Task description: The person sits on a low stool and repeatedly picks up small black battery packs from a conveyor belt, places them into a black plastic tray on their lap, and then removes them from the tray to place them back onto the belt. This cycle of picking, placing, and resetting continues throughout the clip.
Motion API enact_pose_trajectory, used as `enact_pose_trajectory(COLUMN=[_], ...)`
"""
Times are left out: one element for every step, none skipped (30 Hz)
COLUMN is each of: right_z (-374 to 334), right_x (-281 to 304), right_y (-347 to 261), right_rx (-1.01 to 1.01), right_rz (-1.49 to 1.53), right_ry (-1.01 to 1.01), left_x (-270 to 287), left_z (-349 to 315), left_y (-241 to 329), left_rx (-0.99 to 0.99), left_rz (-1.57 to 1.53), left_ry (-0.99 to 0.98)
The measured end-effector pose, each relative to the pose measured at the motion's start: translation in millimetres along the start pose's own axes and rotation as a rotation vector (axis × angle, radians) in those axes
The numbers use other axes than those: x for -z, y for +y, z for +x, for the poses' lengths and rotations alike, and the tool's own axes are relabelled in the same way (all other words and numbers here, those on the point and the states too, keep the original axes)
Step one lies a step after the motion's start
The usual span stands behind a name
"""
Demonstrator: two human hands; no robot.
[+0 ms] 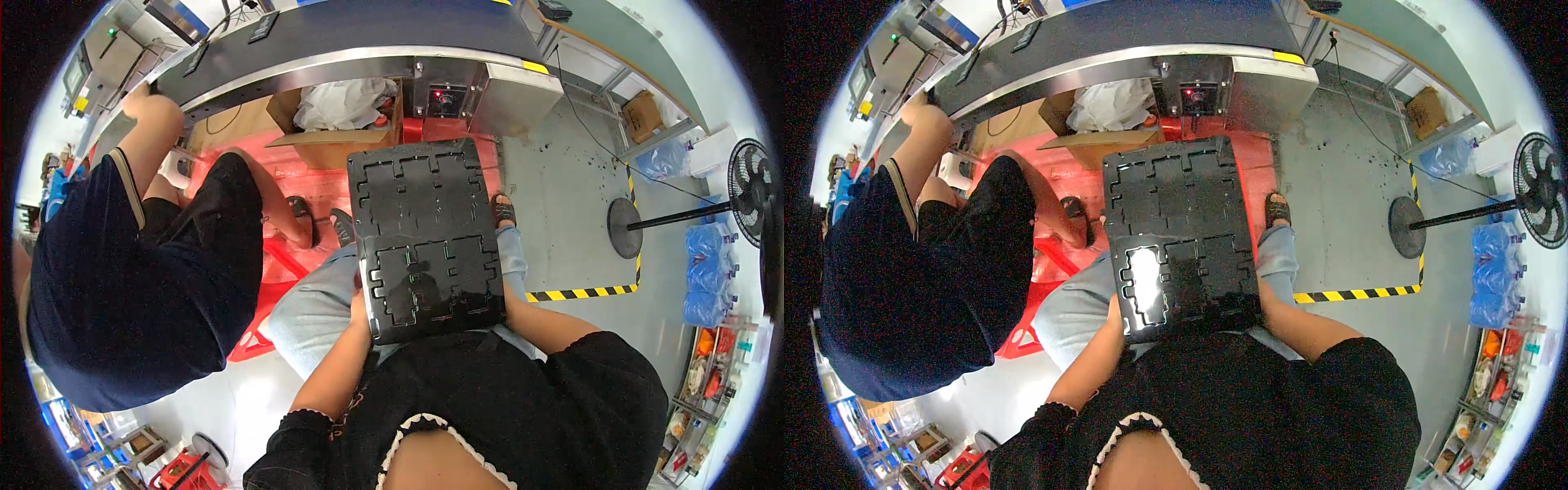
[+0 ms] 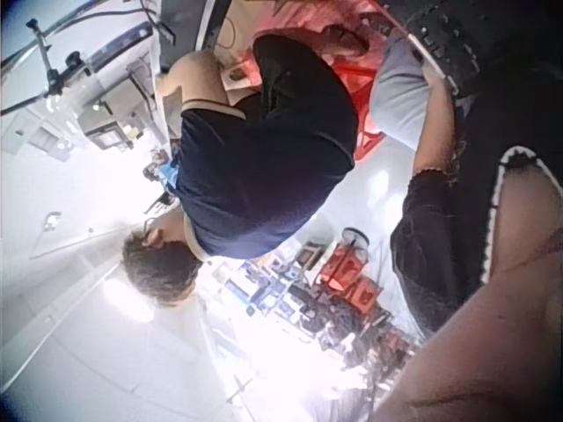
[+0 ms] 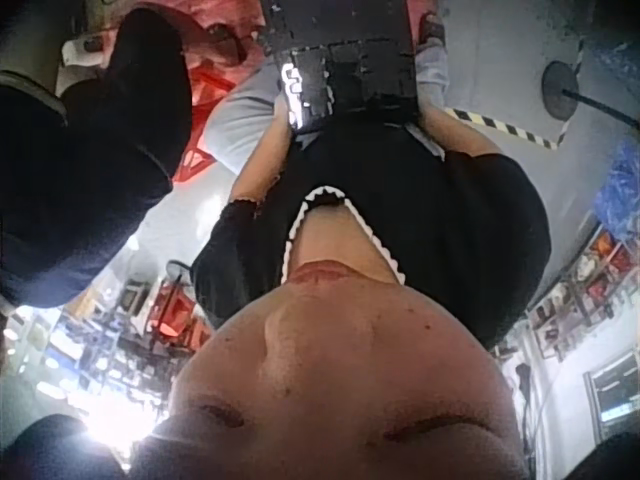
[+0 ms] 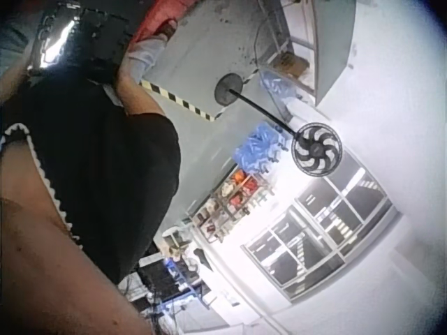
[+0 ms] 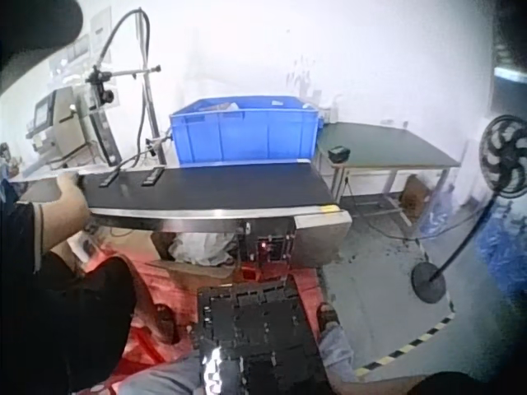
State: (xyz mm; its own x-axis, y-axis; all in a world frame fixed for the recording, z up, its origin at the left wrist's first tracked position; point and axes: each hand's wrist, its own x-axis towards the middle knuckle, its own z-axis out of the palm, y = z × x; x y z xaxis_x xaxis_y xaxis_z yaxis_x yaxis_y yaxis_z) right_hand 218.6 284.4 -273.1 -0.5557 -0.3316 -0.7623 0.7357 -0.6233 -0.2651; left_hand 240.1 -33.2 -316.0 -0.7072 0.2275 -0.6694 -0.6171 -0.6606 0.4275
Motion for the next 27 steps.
enact_pose_trajectory(right_z=[1.4, 4.9, 9.4, 8.5, 6.2, -3.5, -14.1, -17.7, -19.1, -24.7, -39.3, -51.8, -62.3, -75.0, -77.5, -80.4, -79.8, -81.2, -73.1, -61.1, -48.3, -29.6, -14.7, 1.5, 15.6, 28.0, 43.9], right_x=[3.9, 9.8, 13.5, 18.3, 19.2, 7.4, -4.2, 0.0, 0.0, -17.2, -38.2, -81.6, -131.3, -177.7, -220.7, -240.0, -273.1, -309.8, -332.2, -361.0, -387.0, -404.2, -425.9, -442.2, -456.7, -470.2, -481.2], right_y=[2.3, 0.5, -6.6, -17.8, -31.7, -52.3, -73.6, -98.6, -121.5, -142.6, -167.0, -183.6, -194.0, -202.4, -209.9, -228.1, -234.0, -233.5, -245.1, -252.0, -257.4, -275.3, -283.3, -296.7, -301.3, -309.0, -317.8], right_rx=[0.008, 0.036, 0.082, 0.143, 0.183, 0.244, 0.29, 0.435, 0.574, 0.741, 0.909, 1.04, 1.166, 1.239, 1.302, 1.365, 1.454, 1.449, 1.493, 1.488, 1.548, 1.545, 1.514, 1.512, 1.49, 1.45, 1.411], right_rz=[-0.041, -0.118, -0.244, -0.43, -0.658, -0.816, -0.971, -0.91, -0.848, -0.817, -0.778, -0.749, -0.712, -0.781, -0.854, -0.986, -1.037, -1.115, -1.225, -1.331, -1.52, -1.603, -1.697, -1.795, -1.848, -1.884, -1.952], right_ry=[0.013, 0.047, 0.105, 0.215, 0.355, 0.479, 0.622, 0.67, 0.71, 0.65, 0.599, 0.515, 0.422, 0.363, 0.272, 0.142, 0.075, 0.039, -0.019, -0.112, -0.054, -0.106, -0.111, -0.072, -0.05, -0.037, -0.026], left_x=[20.8, 31.6, 11.0, -14.7, -24.9, -29.2, -28.9, -22.3, -9.5, -4.6, -46.3, -56.9, -65.0, -71.7, -39.5, -41.5, -42.2, -41.9, -55.4, -42.8, -53.8, -68.5, -68.0, -70.3, -68.8, -69.4, -71.8], left_z=[7.6, 14.3, 2.9, -9.7, -12.8, -12.6, -11.4, -0.6, 12.7, 24.1, 18.0, 25.8, 32.7, 40.7, 74.5, 89.3, 98.2, 104.1, 96.7, 108.2, 97.2, 81.1, 78.1, 81.3, 80.9, 81.1, 75.7], left_y=[-4.6, -6.4, 3.2, 15.9, 24.5, 31.7, 36.8, 45.2, 54.5, 61.0, 80.4, 89.1, 97.6, 103.9, 96.0, 90.5, 84.7, 82.1, 90.9, 89.2, 92.7, 95.5, 95.8, 95.2, 93.2, 92.0, 94.9], left_rx=[-0.005, -0.01, -0.113, -0.175, -0.246, -0.319, -0.47, -0.532, -0.59, -0.647, -0.587, -0.617, -0.648, -0.677, -0.881, -0.826, -0.769, -0.708, -0.494, -0.501, -0.532, -0.558, -0.51, -0.527, -0.538, -0.55, -0.535], left_rz=[0.069, 0.139, 0.425, 0.726, 0.87, 1.006, 1.022, 1.128, 1.233, 1.333, 1.028, 1.01, 0.996, 0.978, 1.091, 1.106, 1.124, 1.14, 1.12, 1.054, 1.075, 1.104, 1.123, 1.124, 1.128, 1.132, 1.113], left_ry=[0.001, -0.004, 0.129, 0.288, 0.452, 0.625, 0.691, 0.649, 0.612, 0.575, 0.56, 0.606, 0.658, 0.698, 0.793, 0.763, 0.748, 0.744, 0.661, 0.671, 0.718, 0.747, 0.781, 0.788, 0.813, 0.836, 0.826])
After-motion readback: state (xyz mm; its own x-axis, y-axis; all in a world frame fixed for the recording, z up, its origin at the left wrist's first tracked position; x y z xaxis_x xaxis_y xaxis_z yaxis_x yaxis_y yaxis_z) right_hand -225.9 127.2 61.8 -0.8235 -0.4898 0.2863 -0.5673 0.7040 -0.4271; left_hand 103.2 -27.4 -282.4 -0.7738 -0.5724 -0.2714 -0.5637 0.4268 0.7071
